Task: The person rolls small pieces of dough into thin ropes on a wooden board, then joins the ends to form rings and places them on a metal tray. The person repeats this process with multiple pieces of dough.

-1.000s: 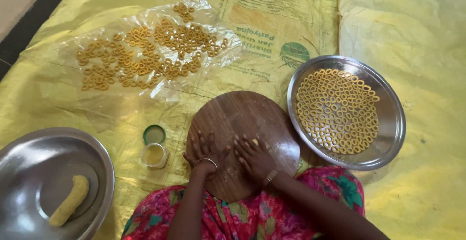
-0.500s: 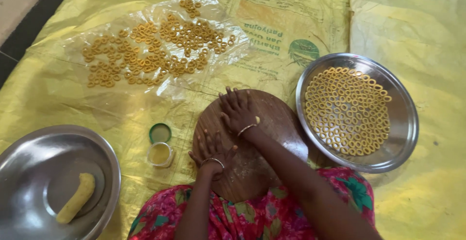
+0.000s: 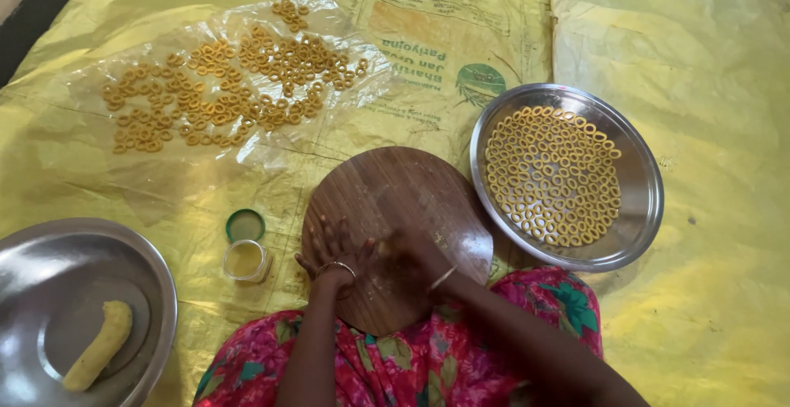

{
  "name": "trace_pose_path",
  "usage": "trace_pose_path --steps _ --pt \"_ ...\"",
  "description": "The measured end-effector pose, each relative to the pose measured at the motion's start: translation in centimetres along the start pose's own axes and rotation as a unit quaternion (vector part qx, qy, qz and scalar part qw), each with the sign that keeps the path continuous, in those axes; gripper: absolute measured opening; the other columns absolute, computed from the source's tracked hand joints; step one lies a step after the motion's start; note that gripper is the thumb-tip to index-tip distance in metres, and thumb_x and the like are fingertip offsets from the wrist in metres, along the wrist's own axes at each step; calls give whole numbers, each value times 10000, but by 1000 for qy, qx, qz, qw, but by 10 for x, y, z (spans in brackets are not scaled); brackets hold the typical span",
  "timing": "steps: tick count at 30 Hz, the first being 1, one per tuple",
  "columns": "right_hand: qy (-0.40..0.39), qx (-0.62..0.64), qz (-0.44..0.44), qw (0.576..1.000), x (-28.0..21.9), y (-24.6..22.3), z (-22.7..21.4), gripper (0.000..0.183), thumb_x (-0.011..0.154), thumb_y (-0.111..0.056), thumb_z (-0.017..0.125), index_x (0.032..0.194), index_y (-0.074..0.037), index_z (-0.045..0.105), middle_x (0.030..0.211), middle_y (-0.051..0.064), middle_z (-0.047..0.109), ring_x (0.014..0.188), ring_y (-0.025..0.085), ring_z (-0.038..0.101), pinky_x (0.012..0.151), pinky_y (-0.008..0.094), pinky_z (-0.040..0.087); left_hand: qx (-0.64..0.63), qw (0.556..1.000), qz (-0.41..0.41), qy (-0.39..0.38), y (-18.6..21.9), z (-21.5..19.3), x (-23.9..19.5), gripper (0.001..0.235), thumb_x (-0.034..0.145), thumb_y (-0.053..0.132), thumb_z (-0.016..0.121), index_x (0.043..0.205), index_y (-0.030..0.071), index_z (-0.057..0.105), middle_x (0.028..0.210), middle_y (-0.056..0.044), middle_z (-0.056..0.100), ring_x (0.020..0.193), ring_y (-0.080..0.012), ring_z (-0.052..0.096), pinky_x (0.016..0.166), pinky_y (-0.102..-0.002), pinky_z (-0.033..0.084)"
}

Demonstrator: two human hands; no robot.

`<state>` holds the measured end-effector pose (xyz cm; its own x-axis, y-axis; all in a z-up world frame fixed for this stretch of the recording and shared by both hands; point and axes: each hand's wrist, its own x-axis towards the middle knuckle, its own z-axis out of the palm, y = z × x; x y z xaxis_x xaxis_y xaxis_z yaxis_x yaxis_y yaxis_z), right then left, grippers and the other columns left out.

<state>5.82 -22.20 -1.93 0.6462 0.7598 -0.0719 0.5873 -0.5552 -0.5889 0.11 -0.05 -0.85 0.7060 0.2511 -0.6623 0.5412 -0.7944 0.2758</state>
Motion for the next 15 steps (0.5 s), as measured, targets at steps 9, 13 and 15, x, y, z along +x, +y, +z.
trace_pose_path --steps 9,13,15 --pt "174 -80 -34 981 -42 20 -38 495 992 -191 552 1470 -73 506 1569 165 454 1460 376 407 1193 463 339 5 1000 11 0 2 -8 -6 1054 837 905 210 1587 351 -283 1613 -13 -478 1491 -319 -422 1089 -799 -148" --pt "119 -326 -18 938 26 25 -39 650 1056 -440 416 1624 -161 266 1711 62 195 1582 327 141 1263 561 48 2 1000 8 -16 5 -11 -10 1063 841 901 219 1593 344 -285 1611 -23 -477 1482 -330 -419 1093 -796 -149" --pt "148 -386 -42 910 88 28 -44 679 1043 -506 329 1642 -203 222 1725 36 156 1587 296 87 1240 602 -60 2 1000 8 -16 6 -14 -11 1065 835 908 214 1589 352 -291 1607 -19 -482 1480 -323 -419 1101 -786 -153"
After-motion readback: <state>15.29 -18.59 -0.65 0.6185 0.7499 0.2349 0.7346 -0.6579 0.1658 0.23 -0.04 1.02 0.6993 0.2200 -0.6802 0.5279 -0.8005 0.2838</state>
